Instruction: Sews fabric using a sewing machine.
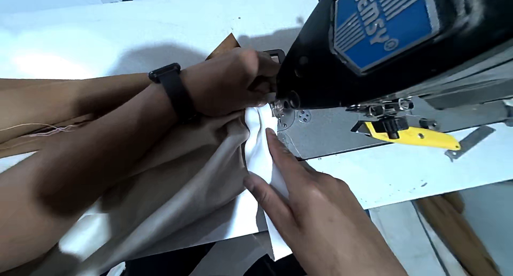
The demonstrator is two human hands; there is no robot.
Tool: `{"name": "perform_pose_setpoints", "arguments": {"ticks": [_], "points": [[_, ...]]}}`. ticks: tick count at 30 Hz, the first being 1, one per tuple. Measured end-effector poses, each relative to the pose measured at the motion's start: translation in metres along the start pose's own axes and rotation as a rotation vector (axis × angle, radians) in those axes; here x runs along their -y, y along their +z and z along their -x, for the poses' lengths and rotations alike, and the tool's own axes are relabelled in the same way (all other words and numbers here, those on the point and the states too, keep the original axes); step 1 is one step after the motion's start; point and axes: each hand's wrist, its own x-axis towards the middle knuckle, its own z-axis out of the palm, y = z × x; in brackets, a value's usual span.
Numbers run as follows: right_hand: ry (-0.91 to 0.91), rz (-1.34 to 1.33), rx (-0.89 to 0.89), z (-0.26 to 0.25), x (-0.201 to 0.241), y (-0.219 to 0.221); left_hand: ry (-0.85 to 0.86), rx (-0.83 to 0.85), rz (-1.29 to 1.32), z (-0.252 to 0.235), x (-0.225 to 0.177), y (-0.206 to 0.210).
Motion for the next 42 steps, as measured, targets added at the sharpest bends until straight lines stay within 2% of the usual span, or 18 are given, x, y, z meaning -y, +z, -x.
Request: {"name": "perform_pose_setpoints", "arguments": {"ticks": [5,11,18,34,42], "points": [[0.038,0.01,-0.018,0.001,-0.001,-0.002,-0.099,0.042,0.011,-0.001,-0.004,0.0],[0.051,0.011,-0.051,0.007,0.0,-0.002,-0.103,0.037,-0.015,0.002,-0.012,0.001],[0.08,-0.157,-0.147,0.011,0.002,-0.002,-0.137,0.011,0.005,0.004,-0.017,0.003],[0.07,-0.04,-0.066,0.0,0.022,0.0,-0.254,0.032,0.043,0.001,-0.019,0.004],[0.102,-0.028,-0.07,0.005,0.01,-0.002,-0.276,-0.005,0.01,0.001,-0.021,0.01]]}}
